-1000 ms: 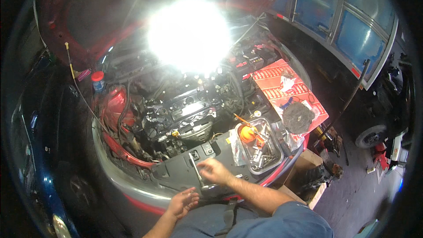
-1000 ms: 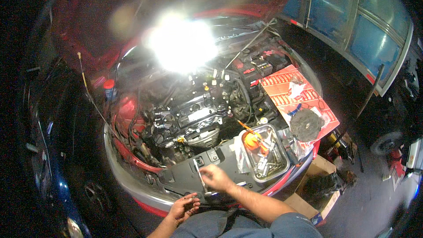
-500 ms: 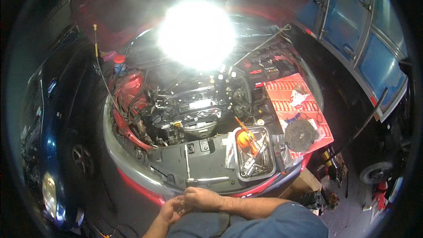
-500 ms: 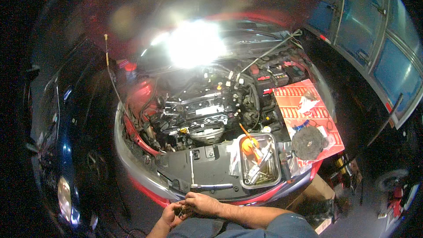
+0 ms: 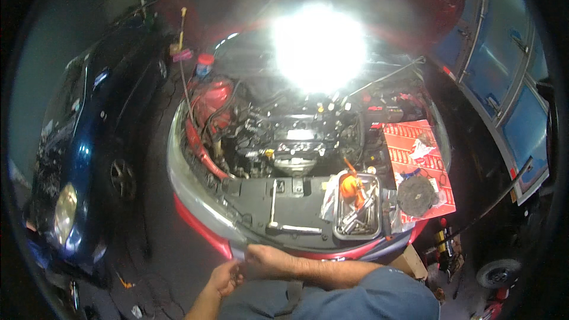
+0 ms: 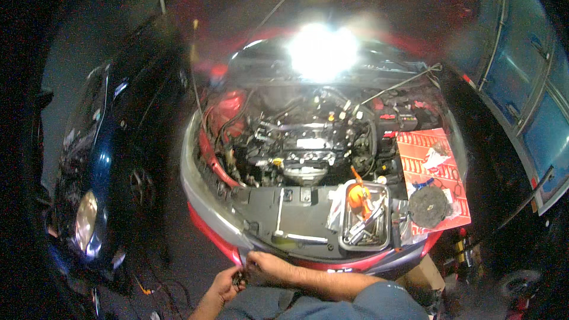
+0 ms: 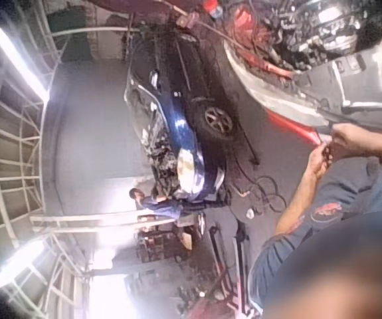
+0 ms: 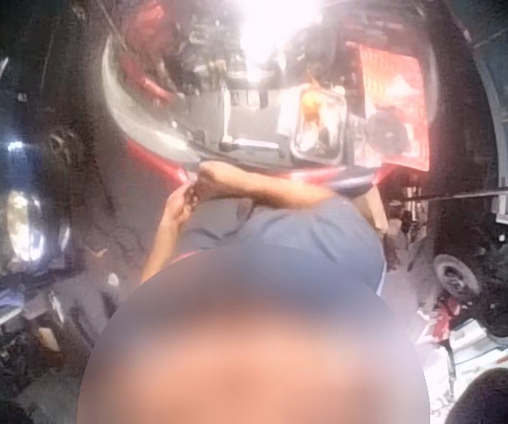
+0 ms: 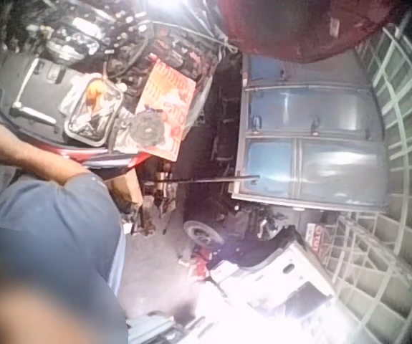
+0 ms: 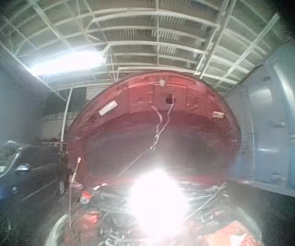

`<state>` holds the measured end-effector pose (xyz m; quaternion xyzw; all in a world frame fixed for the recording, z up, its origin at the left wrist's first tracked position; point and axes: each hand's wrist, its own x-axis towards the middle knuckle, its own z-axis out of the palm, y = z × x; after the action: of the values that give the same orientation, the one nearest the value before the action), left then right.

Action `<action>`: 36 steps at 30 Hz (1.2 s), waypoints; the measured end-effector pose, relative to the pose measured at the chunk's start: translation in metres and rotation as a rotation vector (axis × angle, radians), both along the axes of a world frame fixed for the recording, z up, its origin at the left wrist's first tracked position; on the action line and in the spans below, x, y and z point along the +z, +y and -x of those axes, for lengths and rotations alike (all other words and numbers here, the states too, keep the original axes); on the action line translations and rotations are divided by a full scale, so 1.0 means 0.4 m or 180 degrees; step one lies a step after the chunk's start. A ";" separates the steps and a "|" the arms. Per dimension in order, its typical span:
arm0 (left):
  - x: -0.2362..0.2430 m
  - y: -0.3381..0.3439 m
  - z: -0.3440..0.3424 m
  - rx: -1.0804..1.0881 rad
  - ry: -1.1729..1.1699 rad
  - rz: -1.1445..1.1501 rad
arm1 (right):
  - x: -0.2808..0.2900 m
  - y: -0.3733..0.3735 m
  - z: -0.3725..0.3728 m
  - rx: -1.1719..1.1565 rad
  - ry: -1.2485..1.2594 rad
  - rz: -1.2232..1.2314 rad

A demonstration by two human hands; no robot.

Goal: The person works on a car engine with the hood open, using a ratchet to tighten bolts on the engine block. They then retrieve a small part from a box, apply lubricant with an oil can, and install the part into the engine.

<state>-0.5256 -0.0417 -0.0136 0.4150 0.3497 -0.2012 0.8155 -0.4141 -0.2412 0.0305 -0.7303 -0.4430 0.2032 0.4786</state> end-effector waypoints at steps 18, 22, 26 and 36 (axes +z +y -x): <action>0.033 0.372 0.964 0.2927 -0.1429 -0.0126 | 0.007 0.720 0.720 0.2162 0.1468 0.0550; 0.095 0.409 1.154 0.3439 -0.1013 -0.0742 | 0.033 0.847 0.887 0.2477 0.0582 0.0468; 0.153 0.488 1.282 0.4285 -0.0821 -0.0484 | 0.037 0.988 1.015 0.2776 0.2481 0.0900; 0.165 0.756 1.593 0.5286 -0.1347 -0.0359 | 0.045 1.432 1.346 0.3373 0.3304 0.1560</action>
<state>-1.1629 0.2608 0.0523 0.0933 0.3901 0.5603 0.7247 -0.9524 0.3316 0.0483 -0.3177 -0.3945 0.8124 0.2888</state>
